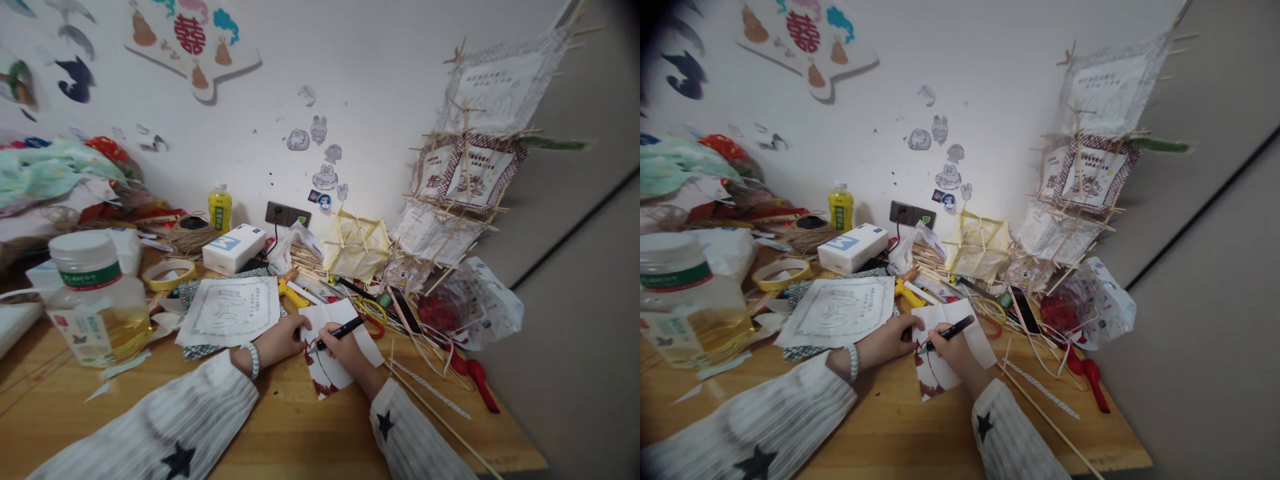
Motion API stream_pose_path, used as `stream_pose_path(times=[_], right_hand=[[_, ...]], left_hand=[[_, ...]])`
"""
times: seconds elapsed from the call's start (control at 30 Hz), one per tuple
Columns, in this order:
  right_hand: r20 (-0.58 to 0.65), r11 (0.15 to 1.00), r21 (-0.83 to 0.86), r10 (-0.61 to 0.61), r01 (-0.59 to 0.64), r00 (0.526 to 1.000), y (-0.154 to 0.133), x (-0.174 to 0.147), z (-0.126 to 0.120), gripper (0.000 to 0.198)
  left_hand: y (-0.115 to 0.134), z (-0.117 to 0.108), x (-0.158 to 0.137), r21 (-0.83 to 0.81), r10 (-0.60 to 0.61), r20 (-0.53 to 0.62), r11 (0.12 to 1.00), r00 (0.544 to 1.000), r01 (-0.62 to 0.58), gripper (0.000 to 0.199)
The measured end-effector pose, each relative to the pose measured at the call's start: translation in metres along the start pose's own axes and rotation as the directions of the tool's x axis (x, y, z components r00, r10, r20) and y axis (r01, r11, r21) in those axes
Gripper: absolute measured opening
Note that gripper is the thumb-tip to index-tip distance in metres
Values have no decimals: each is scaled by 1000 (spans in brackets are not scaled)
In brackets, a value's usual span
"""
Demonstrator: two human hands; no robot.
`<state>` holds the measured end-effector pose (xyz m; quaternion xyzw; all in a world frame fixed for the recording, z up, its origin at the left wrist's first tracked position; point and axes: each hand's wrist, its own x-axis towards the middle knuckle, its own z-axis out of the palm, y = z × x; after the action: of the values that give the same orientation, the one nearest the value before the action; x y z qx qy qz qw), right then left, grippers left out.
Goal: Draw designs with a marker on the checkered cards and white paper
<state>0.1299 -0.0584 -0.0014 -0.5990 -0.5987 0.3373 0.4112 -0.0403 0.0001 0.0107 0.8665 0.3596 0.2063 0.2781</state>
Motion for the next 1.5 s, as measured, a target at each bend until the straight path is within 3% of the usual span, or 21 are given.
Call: stream_pose_path(times=[1.5], right_hand=[[-43, 1000, -13, 27, -27, 999, 3, 3, -1, 22]], left_hand=[[-5, 3, 2, -8, 28, -7, 1000, 1000, -28, 31]])
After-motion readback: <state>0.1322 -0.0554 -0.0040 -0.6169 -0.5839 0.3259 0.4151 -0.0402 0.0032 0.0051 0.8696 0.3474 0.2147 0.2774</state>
